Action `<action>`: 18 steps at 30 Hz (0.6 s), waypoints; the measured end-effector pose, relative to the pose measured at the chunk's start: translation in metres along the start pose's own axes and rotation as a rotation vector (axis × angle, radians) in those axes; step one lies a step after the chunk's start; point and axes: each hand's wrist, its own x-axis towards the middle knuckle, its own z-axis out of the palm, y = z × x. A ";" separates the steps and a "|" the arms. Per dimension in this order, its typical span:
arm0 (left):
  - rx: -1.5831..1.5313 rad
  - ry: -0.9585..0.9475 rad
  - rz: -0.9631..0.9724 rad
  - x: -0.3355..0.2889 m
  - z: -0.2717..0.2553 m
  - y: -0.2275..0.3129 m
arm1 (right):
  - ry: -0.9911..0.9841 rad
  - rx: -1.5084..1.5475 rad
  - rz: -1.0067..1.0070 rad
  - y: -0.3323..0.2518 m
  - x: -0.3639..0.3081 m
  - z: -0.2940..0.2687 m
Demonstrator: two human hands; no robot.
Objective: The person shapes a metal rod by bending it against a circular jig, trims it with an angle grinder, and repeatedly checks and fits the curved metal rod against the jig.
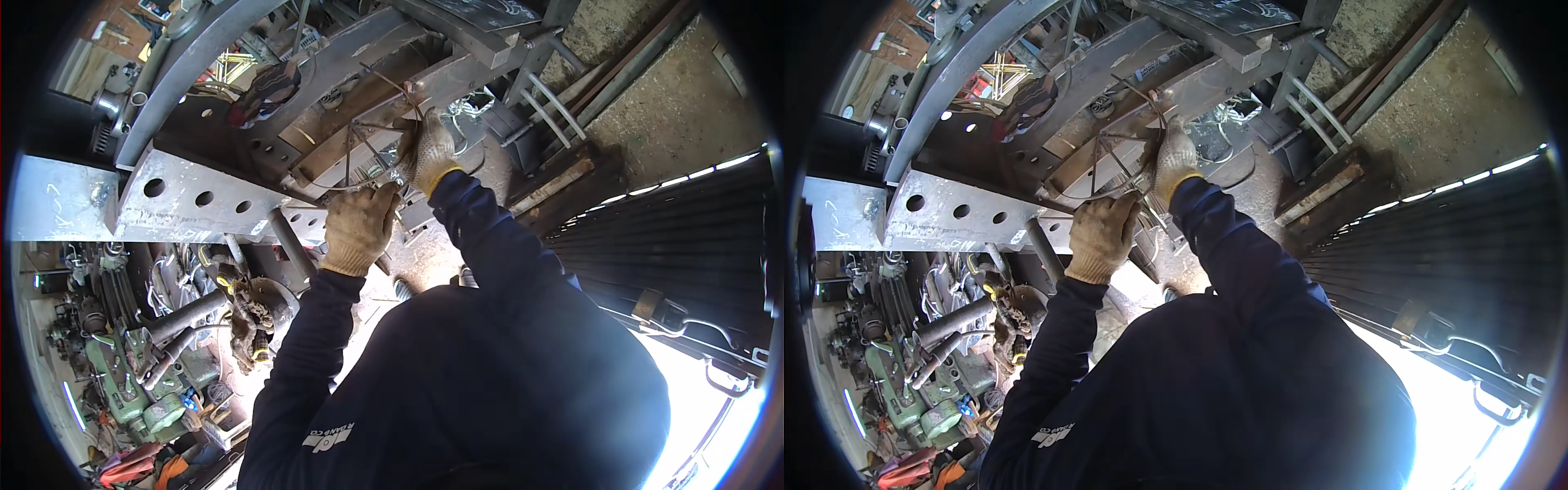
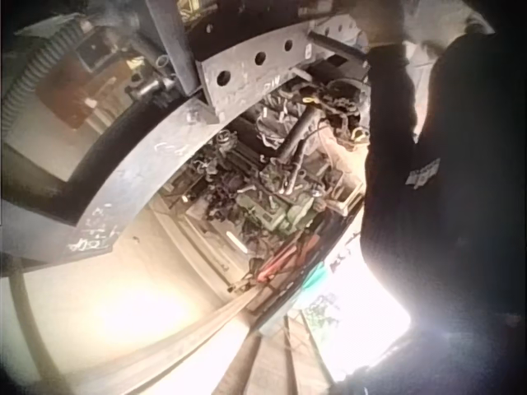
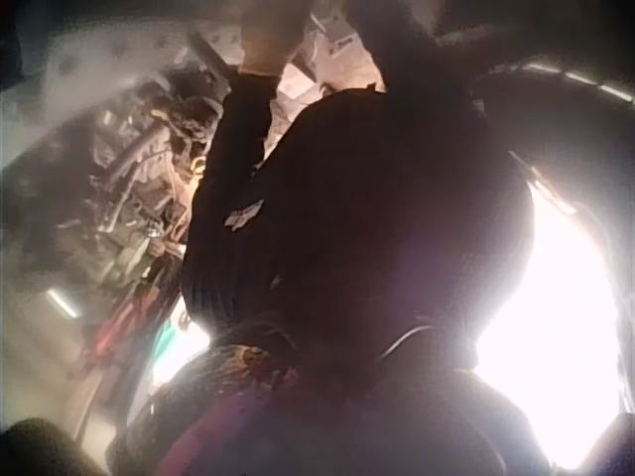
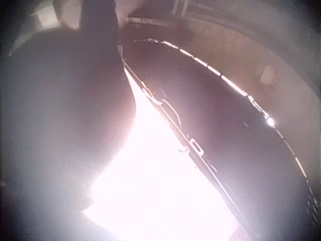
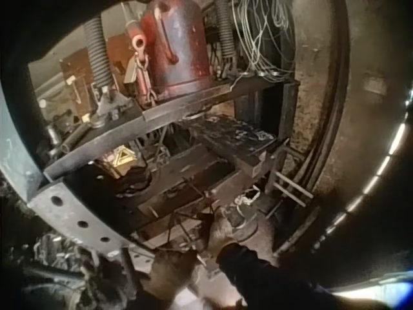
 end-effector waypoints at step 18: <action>0.129 0.312 0.069 0.016 -0.001 0.005 | -0.011 -0.003 0.001 0.013 0.009 -0.005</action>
